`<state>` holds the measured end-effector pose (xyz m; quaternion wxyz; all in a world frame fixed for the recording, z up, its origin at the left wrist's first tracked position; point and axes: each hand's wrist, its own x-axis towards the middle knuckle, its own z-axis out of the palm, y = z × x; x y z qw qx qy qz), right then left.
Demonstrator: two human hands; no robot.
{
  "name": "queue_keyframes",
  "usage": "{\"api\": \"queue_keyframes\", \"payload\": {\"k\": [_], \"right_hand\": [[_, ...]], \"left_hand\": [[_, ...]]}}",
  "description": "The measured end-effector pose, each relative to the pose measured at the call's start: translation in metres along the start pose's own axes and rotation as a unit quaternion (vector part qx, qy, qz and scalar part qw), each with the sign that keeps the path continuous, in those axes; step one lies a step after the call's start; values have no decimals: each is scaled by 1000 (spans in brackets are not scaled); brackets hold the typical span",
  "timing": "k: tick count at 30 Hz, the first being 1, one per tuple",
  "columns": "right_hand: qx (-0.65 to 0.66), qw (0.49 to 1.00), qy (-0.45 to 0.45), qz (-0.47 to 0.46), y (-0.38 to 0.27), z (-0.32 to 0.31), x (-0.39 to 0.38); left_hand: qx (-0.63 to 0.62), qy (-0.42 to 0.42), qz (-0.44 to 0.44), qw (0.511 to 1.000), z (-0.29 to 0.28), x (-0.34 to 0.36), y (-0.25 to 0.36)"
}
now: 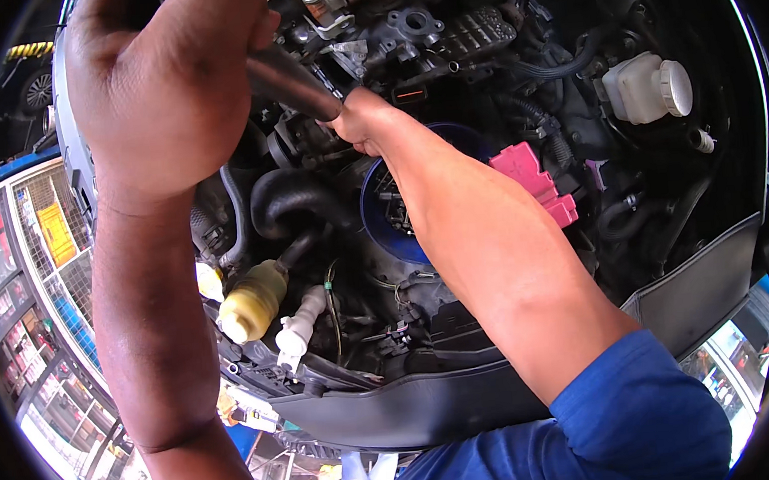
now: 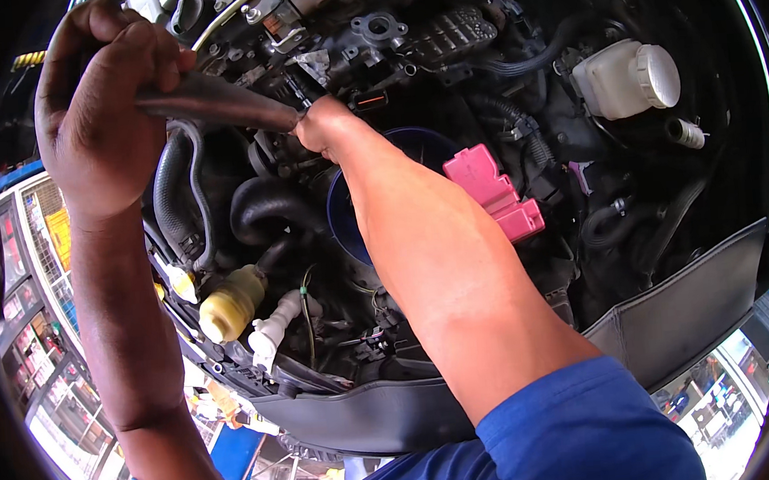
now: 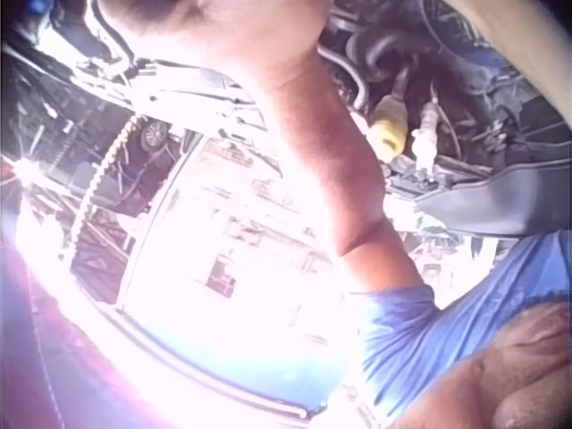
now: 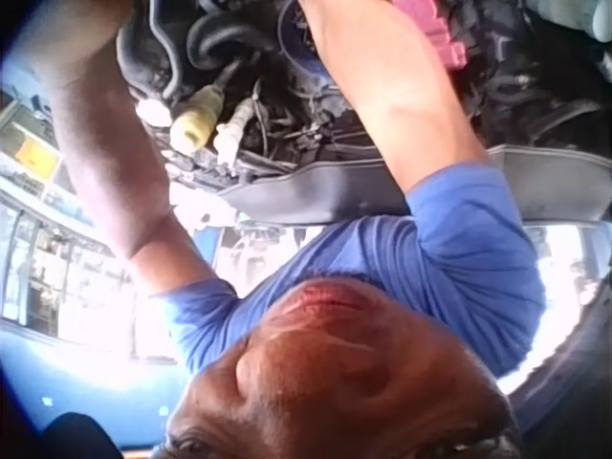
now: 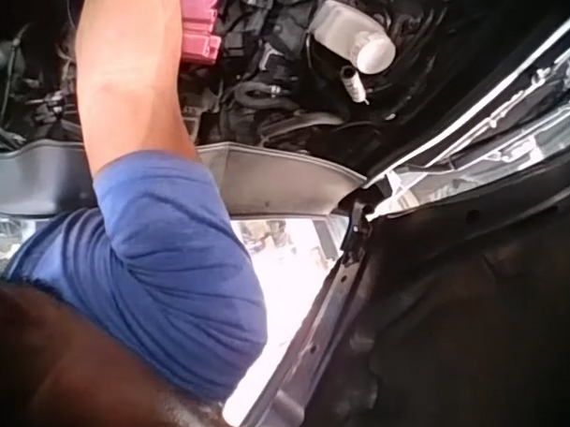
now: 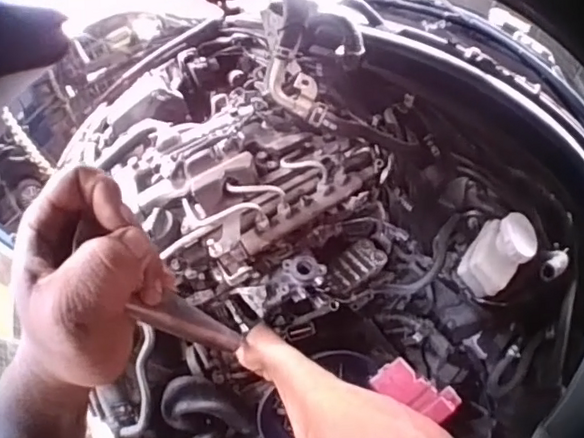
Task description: Loosen and tighten components in an engine bay using a ratchet and socket.
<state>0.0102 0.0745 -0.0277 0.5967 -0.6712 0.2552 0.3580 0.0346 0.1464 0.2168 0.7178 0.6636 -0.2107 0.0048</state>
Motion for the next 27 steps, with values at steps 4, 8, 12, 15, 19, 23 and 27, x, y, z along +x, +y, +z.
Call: {"api": "queue_keyframes", "payload": {"k": [4, 8, 12, 15, 19, 23, 27], "right_hand": [[31, 999, -34, 0, -13, 13, -15], [131, 991, 2, -5, 10, 1, 0], [47, 998, 43, -2, 1, 21, -3], [-88, 983, 147, -71, 13, 6, 13], [-147, 970, 188, -43, -6, 17, -8], [-172, 965, 191, -55, -6, 9, -14], [-120, 973, 156, -118, 6, -1, -5]], "left_hand": [[206, 0, 59, 977, -8, 24, -2], [134, -50, -101, 985, 0, 20, 32], [285, 70, -30, 956, -78, -29, 9], [288, 124, -58, 948, -114, -89, 17], [404, 137, -48, 903, -154, -155, 12], [404, 133, -7, 905, -130, -140, 14], [170, 10, 89, 981, -79, -61, 10]]}}
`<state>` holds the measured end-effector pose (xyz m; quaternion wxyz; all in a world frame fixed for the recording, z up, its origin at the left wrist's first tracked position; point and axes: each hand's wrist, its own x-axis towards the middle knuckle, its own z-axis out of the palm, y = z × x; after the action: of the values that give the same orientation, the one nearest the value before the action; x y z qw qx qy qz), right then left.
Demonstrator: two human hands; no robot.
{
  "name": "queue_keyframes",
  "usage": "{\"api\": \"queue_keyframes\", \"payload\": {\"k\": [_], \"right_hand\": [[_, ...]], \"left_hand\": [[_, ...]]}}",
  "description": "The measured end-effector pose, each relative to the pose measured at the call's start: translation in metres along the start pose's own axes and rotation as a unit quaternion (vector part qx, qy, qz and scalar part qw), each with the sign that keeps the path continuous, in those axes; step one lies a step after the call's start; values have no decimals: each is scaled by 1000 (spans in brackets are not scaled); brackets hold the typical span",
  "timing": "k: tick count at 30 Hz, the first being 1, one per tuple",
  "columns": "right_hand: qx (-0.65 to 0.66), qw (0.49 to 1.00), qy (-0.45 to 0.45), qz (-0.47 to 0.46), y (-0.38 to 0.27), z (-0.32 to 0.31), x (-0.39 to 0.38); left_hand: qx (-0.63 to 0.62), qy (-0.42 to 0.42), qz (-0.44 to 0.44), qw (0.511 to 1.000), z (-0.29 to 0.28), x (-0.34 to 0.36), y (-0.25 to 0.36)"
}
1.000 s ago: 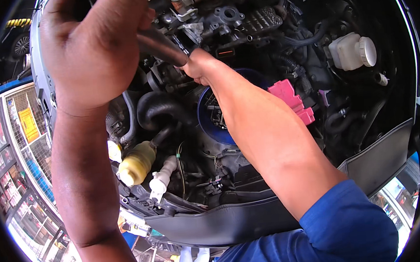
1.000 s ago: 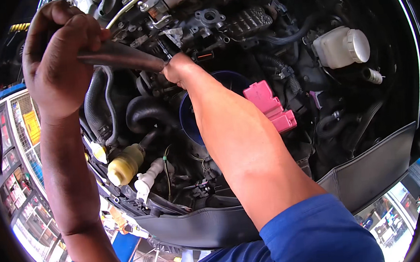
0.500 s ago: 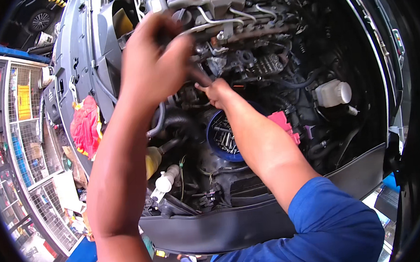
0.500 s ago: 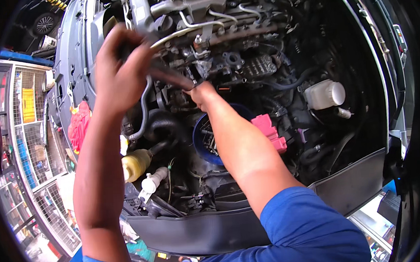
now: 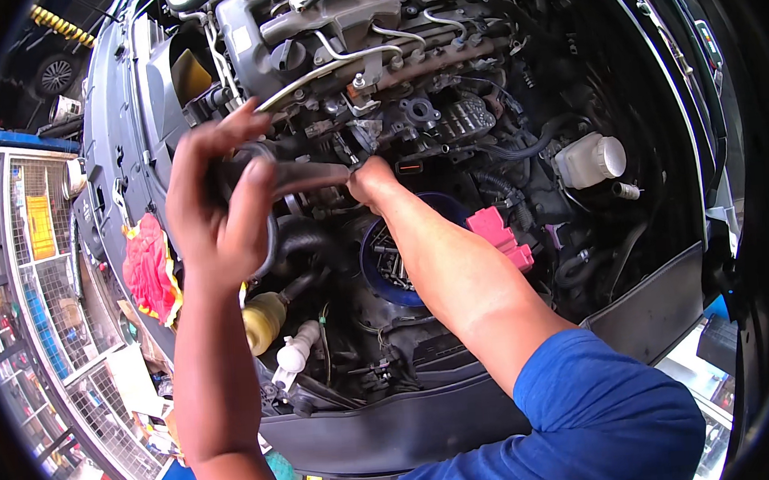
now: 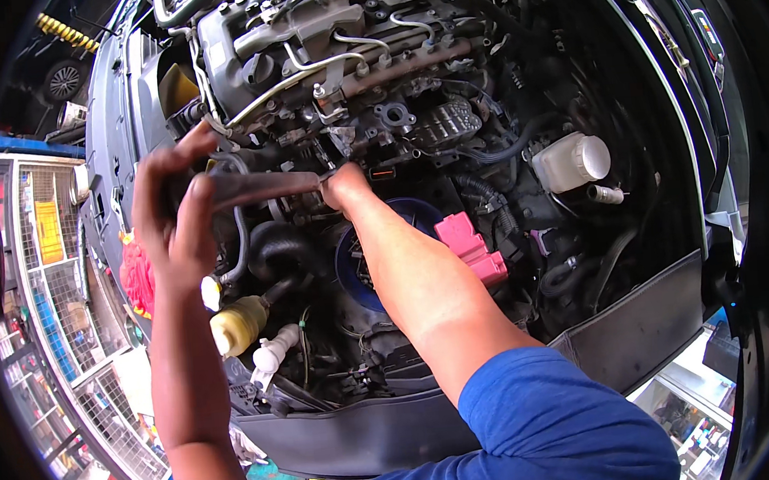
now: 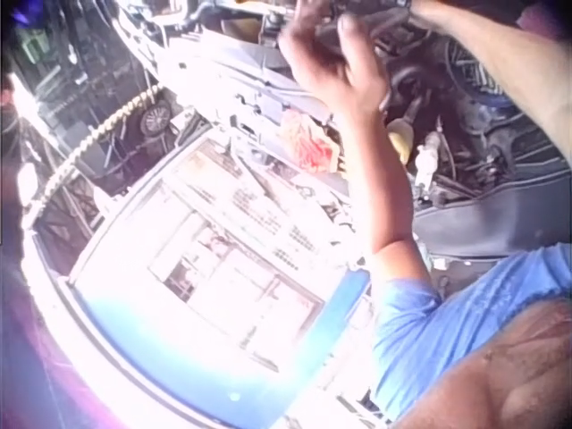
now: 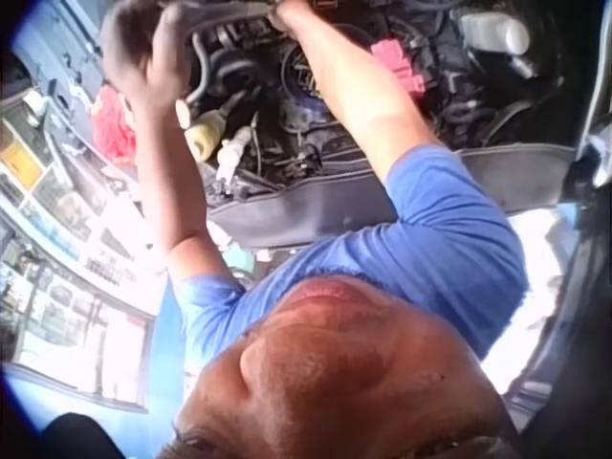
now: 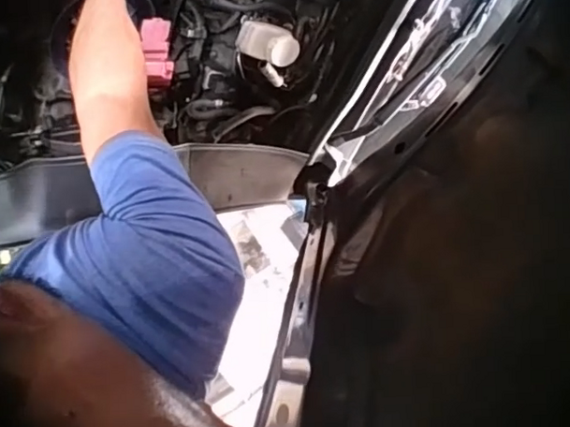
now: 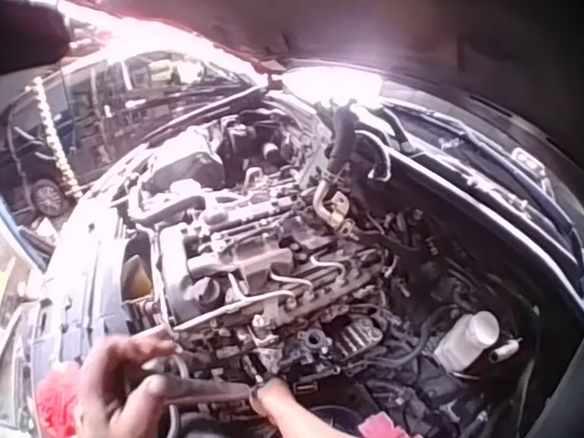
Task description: Loosen and tighten components in an engine bay using a ratchet and socket.
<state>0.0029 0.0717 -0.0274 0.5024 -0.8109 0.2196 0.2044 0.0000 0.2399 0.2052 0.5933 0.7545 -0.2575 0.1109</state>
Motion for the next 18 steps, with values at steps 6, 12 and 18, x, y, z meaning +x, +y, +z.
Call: {"api": "queue_keyframes", "payload": {"k": [6, 12, 18], "right_hand": [[-120, 990, -53, 57, -14, 6, -3], [-47, 998, -27, 19, 13, 11, 17], [-78, 995, -55, 40, -10, 12, 4]], "left_hand": [[-214, -3, -64, 975, 14, 25, -20], [-190, 14, -102, 976, 30, 40, -11], [-145, -43, -107, 983, 18, 38, -11]]}}
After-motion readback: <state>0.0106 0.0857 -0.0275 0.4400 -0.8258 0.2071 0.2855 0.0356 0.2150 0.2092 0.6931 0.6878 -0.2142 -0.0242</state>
